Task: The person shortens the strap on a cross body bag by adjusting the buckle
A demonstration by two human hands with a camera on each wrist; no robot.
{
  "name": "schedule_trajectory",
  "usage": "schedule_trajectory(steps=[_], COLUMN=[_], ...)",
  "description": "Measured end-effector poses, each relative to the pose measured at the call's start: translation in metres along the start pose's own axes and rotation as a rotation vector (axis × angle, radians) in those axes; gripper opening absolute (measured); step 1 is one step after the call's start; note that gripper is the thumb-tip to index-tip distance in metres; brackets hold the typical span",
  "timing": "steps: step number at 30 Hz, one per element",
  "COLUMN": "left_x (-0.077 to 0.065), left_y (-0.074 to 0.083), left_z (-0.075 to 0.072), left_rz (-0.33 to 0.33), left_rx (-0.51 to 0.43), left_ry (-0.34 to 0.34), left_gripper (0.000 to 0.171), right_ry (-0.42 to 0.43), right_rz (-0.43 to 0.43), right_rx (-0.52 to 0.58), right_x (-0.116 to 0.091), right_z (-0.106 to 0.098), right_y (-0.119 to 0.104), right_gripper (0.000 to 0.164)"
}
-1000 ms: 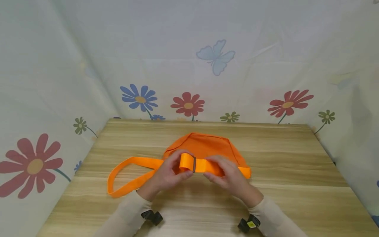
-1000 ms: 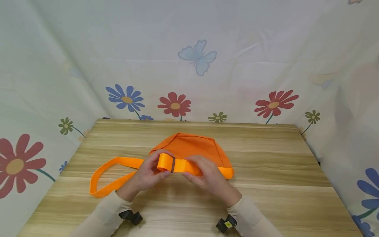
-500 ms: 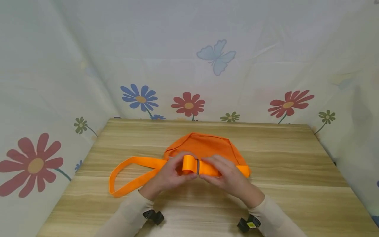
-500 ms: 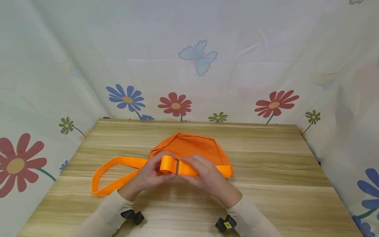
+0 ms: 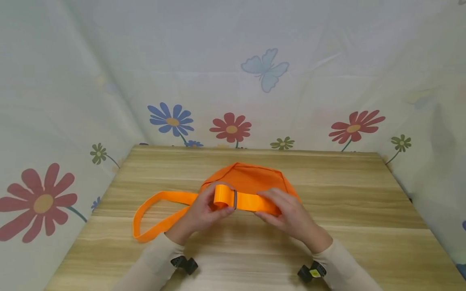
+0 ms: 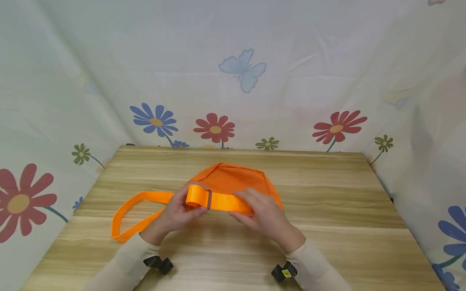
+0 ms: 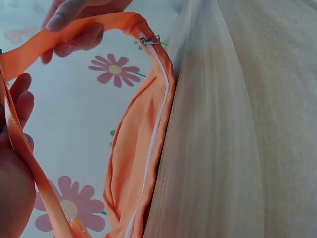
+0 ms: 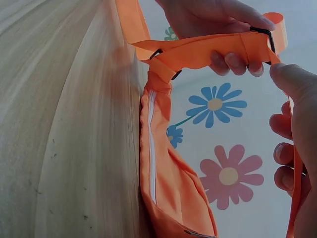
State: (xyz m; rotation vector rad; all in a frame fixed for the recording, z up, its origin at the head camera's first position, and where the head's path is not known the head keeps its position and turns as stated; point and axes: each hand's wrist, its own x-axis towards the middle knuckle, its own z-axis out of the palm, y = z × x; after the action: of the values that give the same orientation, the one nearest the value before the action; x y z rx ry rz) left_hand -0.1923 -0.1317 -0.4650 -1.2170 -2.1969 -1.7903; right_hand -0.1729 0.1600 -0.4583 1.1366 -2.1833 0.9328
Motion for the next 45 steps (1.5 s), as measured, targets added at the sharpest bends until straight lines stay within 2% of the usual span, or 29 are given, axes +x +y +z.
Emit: schedule_trajectory(steps=[6, 15, 19, 24, 28, 36, 39, 45], left_x=[-0.001, -0.002, -0.001, -0.002, -0.001, 0.0, 0.001, 0.005], left_y=[-0.002, -0.002, -0.002, -0.001, -0.001, -0.004, -0.005, -0.001], left_z=[0.001, 0.002, 0.004, 0.008, 0.009, 0.013, 0.013, 0.01], left_rz=[0.001, -0.002, 0.016, -0.033, -0.048, -0.041, -0.073, -0.222], left_rx=[-0.013, -0.038, -0.029, -0.013, 0.025, 0.029, 0.033, 0.078], left_ry=[-0.011, -0.031, -0.022, -0.026, -0.039, -0.079, -0.104, -0.171], left_gripper=[0.049, 0.049, 0.048, 0.049, 0.051, 0.054, 0.056, 0.07], right_ry=[0.0, -0.001, -0.012, -0.04, -0.047, -0.067, -0.09, -0.119], right_rz=[0.005, 0.065, 0.06, 0.061, 0.043, 0.001, 0.014, 0.015], right_rx=[0.052, 0.133, 0.124, 0.097, 0.081, 0.049, 0.041, 0.02], right_x=[-0.001, -0.002, 0.0, 0.003, 0.006, 0.012, 0.013, 0.013], right_z=[0.004, 0.006, 0.008, 0.009, 0.008, 0.006, 0.006, 0.006], right_y=[0.0, -0.004, -0.006, -0.011, -0.014, -0.017, -0.018, -0.018], right_gripper=[0.043, 0.044, 0.042, 0.042, 0.042, 0.053, 0.055, 0.054])
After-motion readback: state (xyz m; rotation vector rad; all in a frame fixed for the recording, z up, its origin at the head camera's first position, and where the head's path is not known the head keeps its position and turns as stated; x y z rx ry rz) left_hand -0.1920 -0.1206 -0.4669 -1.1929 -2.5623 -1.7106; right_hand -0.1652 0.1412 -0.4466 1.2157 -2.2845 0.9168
